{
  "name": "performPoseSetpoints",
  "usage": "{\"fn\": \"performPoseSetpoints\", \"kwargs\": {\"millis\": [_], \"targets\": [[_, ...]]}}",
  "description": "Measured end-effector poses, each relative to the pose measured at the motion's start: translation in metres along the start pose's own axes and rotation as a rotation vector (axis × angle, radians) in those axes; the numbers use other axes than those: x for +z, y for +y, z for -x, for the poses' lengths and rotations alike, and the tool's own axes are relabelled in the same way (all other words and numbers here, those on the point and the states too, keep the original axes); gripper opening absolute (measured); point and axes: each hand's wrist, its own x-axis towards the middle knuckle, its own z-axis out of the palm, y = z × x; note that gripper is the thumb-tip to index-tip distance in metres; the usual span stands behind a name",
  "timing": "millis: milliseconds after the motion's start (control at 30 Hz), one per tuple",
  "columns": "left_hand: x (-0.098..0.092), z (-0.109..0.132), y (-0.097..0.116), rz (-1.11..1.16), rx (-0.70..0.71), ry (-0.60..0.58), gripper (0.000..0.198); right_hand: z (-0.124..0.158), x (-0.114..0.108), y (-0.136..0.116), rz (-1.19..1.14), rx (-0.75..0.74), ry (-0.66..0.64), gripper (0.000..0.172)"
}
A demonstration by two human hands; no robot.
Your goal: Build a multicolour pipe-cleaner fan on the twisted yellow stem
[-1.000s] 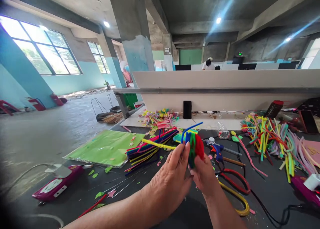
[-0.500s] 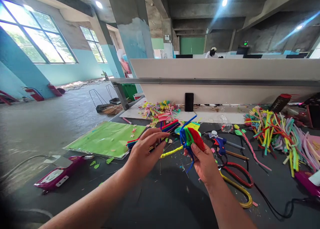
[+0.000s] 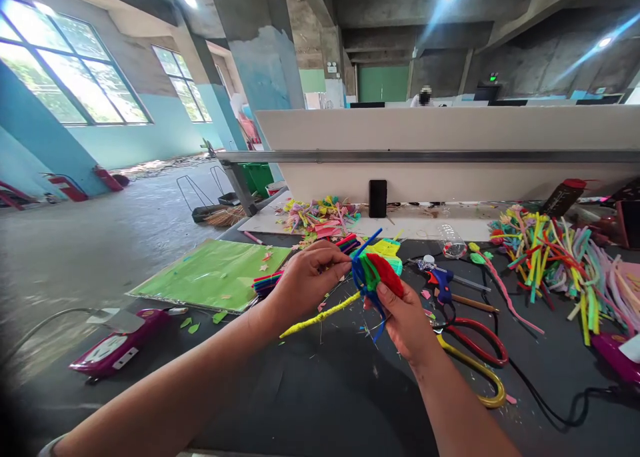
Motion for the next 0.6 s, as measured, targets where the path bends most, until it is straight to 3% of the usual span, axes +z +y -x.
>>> {"fn": "performPoseSetpoints", "kwargs": {"millis": [200, 500, 600], "targets": [[0.000, -0.004, -0.003, -0.004, -0.052, -0.129, 0.015, 0.001, 0.003, 0.000, 0.037, 0.042, -0.046, 0.032], [0.002, -0.003, -0.017, 0.197, -0.289, -0.280, 0.023, -0.001, -0.004, 0.006, 0.036, 0.123, -0.061, 0.026], [0.002, -0.002, -0.020, 0.234, -0.301, -0.303, 0.027, -0.002, -0.004, 0.007, 0.038, 0.144, -0.052, 0.027]]}}
